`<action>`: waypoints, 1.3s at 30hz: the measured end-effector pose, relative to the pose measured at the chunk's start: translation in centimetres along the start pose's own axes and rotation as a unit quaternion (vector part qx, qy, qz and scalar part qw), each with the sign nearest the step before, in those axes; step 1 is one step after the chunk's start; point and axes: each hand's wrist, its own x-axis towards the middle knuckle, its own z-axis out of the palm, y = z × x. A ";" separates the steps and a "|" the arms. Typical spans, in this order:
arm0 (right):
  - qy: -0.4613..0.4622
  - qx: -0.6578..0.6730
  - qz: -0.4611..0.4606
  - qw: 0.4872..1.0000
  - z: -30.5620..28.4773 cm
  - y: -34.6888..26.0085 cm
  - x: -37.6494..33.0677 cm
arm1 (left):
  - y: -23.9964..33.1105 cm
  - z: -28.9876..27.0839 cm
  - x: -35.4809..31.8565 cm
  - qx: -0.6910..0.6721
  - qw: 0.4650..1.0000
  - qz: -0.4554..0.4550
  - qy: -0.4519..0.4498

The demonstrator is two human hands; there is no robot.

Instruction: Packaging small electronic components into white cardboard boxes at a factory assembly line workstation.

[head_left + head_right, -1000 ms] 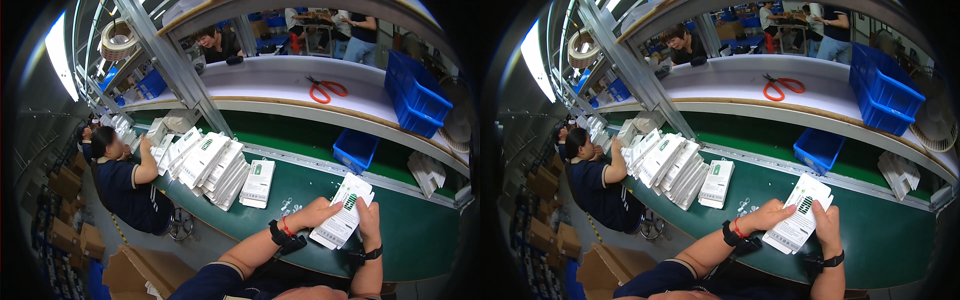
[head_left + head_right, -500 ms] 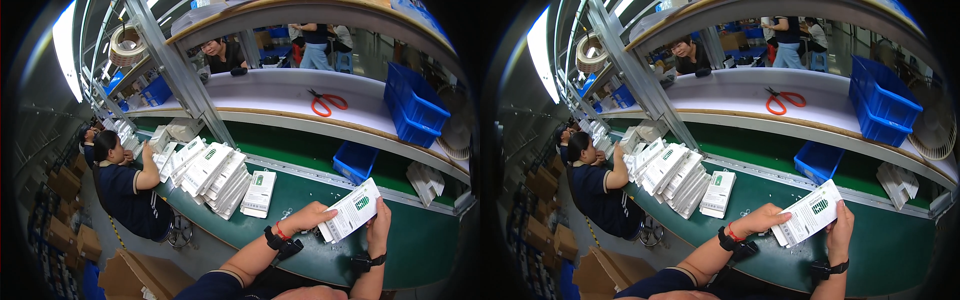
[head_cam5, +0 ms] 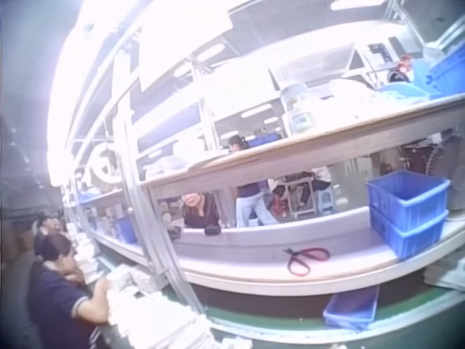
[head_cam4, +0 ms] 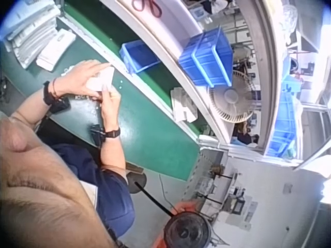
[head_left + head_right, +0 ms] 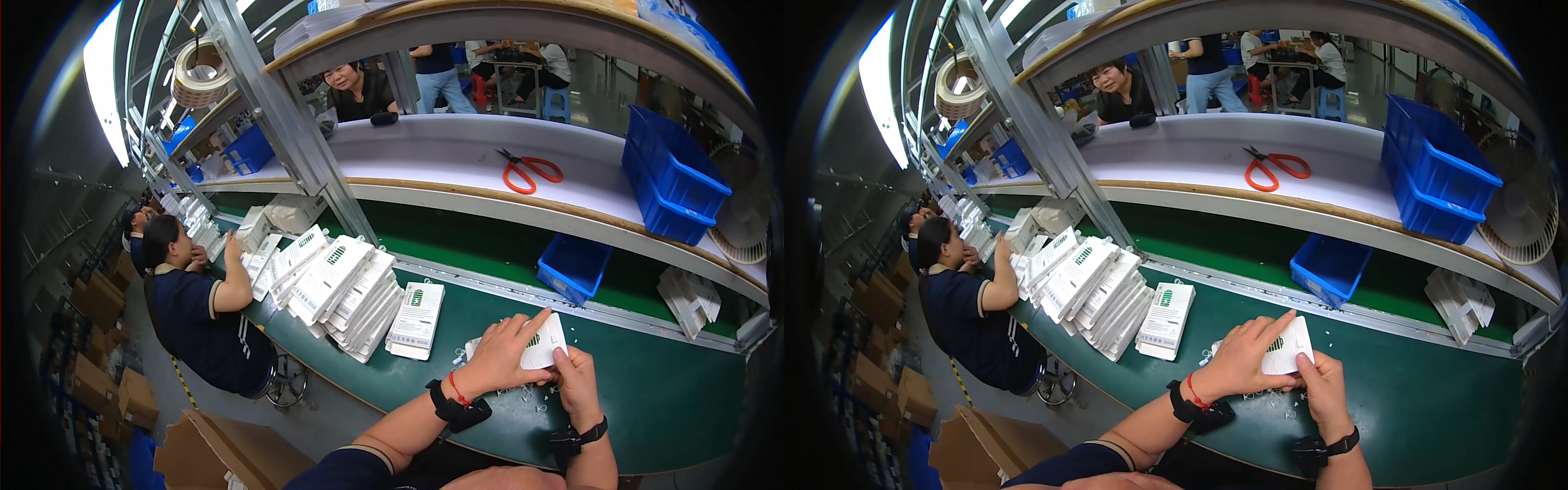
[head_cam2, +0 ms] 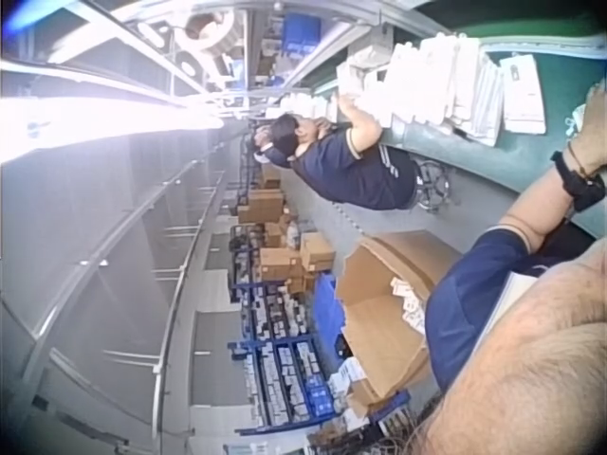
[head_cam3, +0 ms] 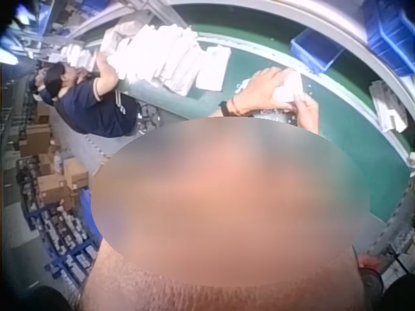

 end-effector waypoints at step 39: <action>0.029 -0.003 -0.073 0.997 -0.3 -0.3 0.2 | 0.3 1.0 -0.1 0.050 0.993 0.091 0.047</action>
